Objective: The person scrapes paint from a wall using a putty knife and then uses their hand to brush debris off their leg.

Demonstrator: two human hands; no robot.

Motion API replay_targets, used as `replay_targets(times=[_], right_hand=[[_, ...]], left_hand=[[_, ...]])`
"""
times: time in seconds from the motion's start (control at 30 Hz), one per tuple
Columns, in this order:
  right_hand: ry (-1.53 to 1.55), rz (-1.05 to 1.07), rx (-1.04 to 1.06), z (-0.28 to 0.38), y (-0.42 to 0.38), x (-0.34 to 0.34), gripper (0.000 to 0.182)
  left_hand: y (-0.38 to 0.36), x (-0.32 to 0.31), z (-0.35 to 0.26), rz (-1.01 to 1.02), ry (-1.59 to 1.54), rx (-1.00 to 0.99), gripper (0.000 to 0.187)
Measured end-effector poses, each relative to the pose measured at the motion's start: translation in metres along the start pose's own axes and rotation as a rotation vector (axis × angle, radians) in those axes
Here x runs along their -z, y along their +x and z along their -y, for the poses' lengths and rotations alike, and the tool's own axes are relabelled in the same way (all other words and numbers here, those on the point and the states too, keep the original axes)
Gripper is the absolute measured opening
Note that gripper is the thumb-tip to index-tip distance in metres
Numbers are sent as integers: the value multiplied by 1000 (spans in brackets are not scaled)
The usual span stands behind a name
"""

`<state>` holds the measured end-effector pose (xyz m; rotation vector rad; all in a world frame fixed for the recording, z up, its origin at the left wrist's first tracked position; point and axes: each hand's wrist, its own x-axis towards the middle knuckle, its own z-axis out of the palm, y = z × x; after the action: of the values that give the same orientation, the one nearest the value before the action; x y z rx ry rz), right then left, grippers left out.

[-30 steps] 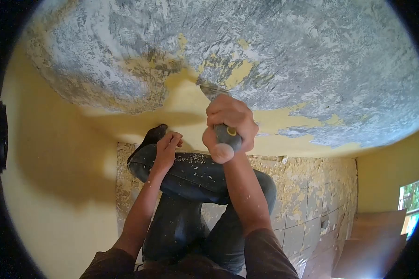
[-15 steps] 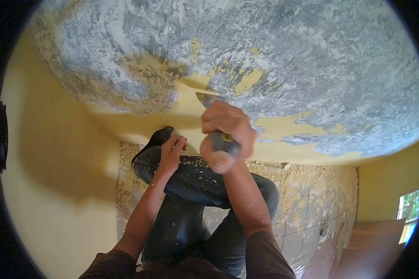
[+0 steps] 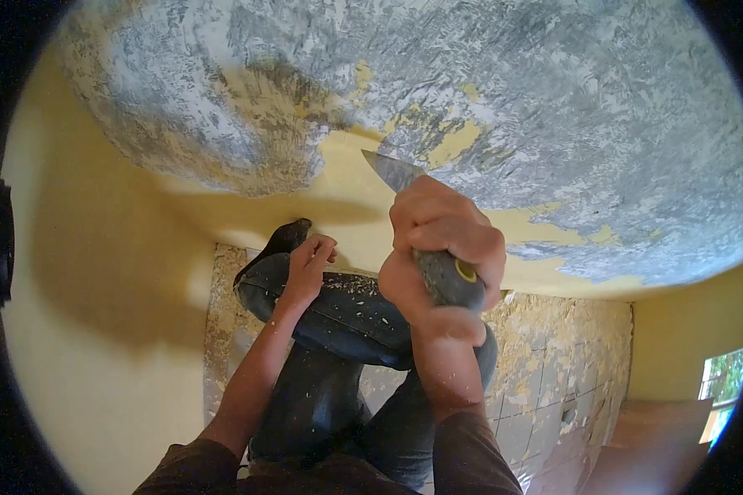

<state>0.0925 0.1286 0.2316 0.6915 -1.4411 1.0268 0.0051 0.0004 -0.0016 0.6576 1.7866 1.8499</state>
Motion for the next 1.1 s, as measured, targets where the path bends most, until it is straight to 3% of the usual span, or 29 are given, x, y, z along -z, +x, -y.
replay_targets(times=[0.13, 0.43, 0.5, 0.53, 0.6, 0.73, 0.83, 0.9, 0.93, 1.0, 1.1], right_hand=[[-333, -89, 23, -36, -37, -7, 71], [-93, -80, 47, -5, -8, -13, 77], [-411, -12, 77, -33, -30, -5, 74], [-413, -150, -81, -44, -47, -8, 70], [-268, -227, -115, -54, -58, -7, 58], [-258, -113, -33, -34, -39, -16, 57], [-186, -162, 6, -17, -20, -22, 71], [-351, -49, 64, -30, -28, -9, 69], [-294, -118, 32, -51, -45, -4, 38], [-310, -174, -190, -60, -66, -2, 40], [-271, -55, -7, -49, -57, -10, 53]], left_hand=[[1, -3, -1, 2, -13, -35, 21], [1, 0, 0, 2, 43, 1, 25], [2, -4, 0, -6, -28, -46, 23], [1, -5, -1, 0, -31, -50, 23], [1, -2, -4, -8, 17, -3, 23], [-3, 0, -8, -27, 19, -32, 23], [1, -2, -6, -22, -7, 0, 22], [2, -2, -1, 2, -42, -20, 22], [0, -4, -1, 9, -45, -20, 22], [1, -2, -5, 3, -5, 7, 22], [0, -2, 0, -32, -47, -59, 22]])
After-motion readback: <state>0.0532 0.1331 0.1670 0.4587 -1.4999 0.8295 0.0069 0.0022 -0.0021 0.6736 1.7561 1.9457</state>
